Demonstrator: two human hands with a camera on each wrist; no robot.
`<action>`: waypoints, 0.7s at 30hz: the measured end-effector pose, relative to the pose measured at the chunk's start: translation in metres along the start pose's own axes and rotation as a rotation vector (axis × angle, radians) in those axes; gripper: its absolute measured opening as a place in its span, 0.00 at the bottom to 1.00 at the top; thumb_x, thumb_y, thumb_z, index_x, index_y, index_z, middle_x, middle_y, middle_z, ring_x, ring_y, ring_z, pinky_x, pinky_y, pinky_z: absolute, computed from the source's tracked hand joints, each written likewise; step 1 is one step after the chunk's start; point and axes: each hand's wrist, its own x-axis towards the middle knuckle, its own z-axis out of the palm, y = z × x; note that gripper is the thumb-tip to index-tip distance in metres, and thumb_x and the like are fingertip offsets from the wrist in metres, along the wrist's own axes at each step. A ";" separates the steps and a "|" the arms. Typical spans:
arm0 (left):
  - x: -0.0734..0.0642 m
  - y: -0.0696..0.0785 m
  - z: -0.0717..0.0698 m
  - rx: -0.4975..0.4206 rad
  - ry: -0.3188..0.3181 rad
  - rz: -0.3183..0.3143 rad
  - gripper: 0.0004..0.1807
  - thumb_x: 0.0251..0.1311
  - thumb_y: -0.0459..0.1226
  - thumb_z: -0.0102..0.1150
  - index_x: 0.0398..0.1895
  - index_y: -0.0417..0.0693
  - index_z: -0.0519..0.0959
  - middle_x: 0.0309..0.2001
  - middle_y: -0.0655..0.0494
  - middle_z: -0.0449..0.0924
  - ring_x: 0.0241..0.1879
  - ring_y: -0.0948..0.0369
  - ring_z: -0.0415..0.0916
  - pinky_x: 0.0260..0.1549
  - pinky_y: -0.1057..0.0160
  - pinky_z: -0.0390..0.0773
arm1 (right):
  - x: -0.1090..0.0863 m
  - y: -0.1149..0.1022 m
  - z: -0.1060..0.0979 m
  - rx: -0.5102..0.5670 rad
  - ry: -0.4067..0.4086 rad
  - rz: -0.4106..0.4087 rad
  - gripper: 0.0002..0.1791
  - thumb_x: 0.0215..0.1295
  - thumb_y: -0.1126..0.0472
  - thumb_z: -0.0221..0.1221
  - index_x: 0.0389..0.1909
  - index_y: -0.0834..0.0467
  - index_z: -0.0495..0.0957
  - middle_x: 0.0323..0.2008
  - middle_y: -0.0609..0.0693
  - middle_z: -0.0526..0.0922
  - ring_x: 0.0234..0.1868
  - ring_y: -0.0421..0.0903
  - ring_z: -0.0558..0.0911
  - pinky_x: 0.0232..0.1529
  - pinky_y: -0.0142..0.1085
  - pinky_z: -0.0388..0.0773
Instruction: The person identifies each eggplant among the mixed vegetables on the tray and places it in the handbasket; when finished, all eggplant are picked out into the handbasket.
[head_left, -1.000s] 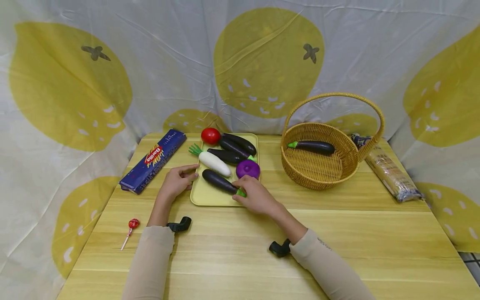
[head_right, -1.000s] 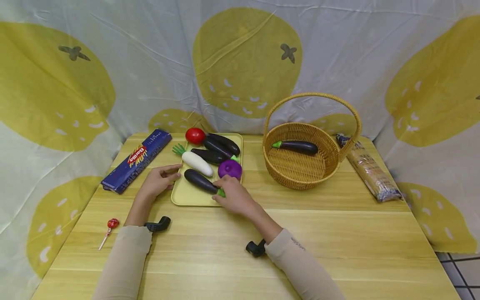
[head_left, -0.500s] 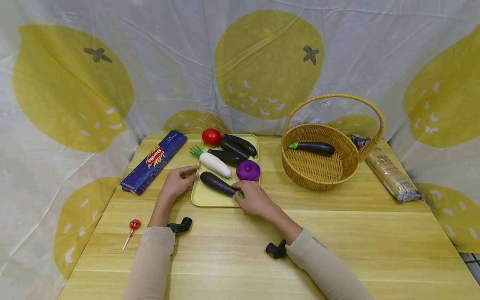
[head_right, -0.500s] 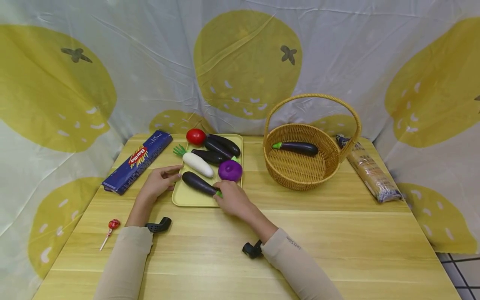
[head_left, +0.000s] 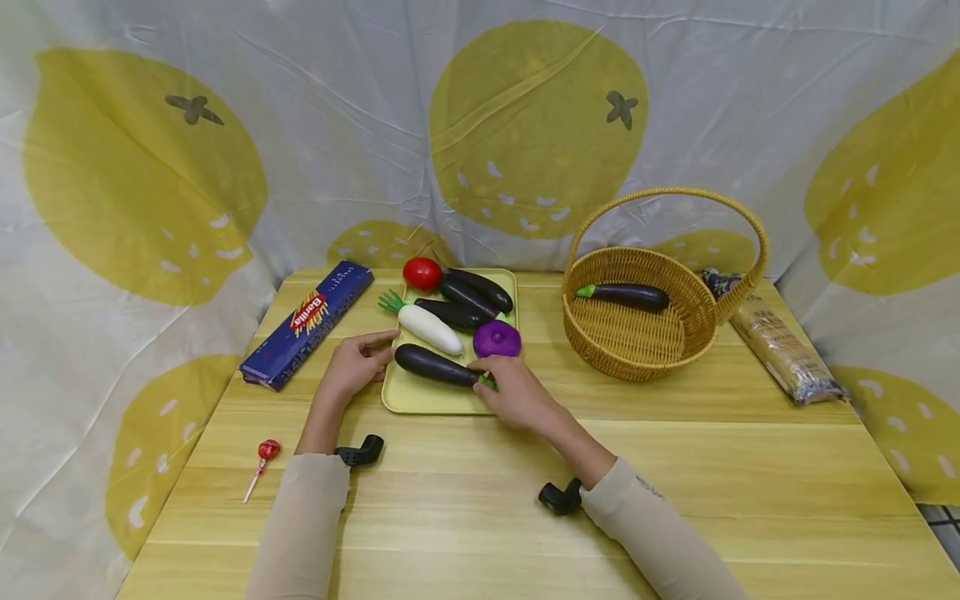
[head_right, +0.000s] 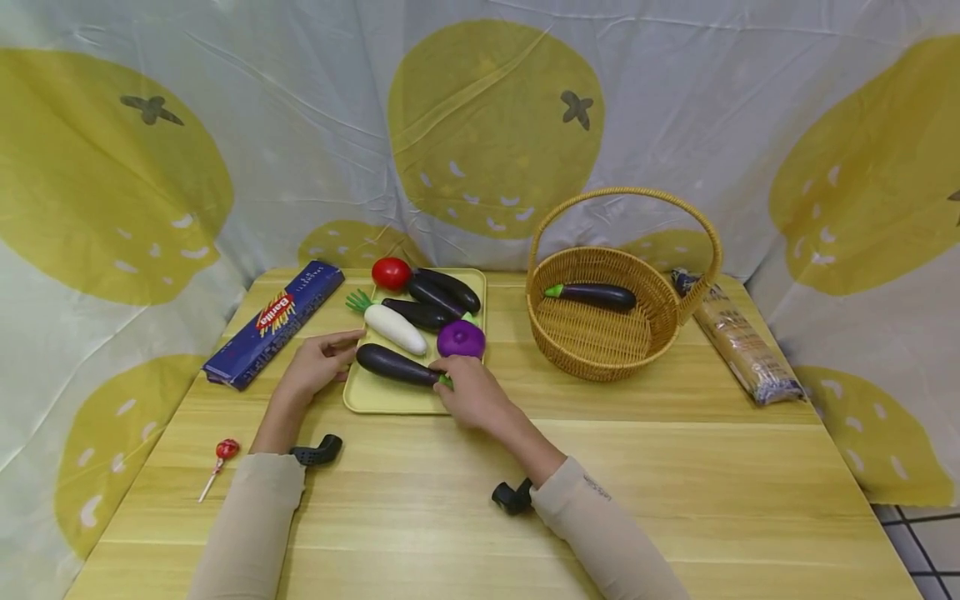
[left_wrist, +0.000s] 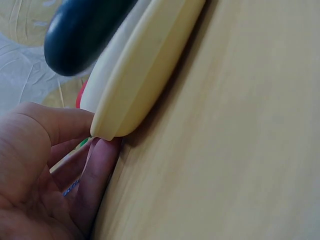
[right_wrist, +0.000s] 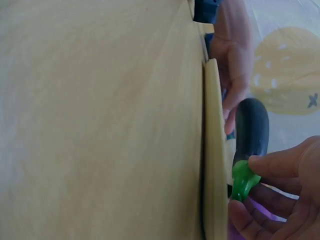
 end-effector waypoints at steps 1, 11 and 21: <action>0.000 0.000 0.000 -0.001 0.001 -0.002 0.22 0.72 0.42 0.61 0.68 0.59 0.79 0.54 0.41 0.84 0.42 0.59 0.81 0.34 0.64 0.87 | -0.001 0.000 -0.003 0.003 0.010 -0.003 0.20 0.71 0.63 0.63 0.62 0.60 0.82 0.55 0.55 0.86 0.53 0.48 0.81 0.57 0.45 0.80; -0.001 0.001 0.000 -0.001 0.009 -0.025 0.23 0.71 0.44 0.63 0.68 0.59 0.79 0.58 0.42 0.82 0.44 0.57 0.80 0.34 0.65 0.87 | -0.010 0.006 -0.031 0.005 0.057 -0.014 0.20 0.71 0.63 0.63 0.62 0.57 0.82 0.58 0.55 0.85 0.42 0.46 0.82 0.43 0.39 0.81; -0.001 0.002 0.002 -0.007 0.013 -0.017 0.23 0.71 0.44 0.63 0.68 0.58 0.79 0.53 0.41 0.83 0.40 0.60 0.80 0.34 0.65 0.87 | -0.023 0.021 -0.066 0.036 0.144 -0.042 0.18 0.70 0.65 0.62 0.60 0.59 0.83 0.57 0.58 0.85 0.50 0.54 0.85 0.49 0.46 0.85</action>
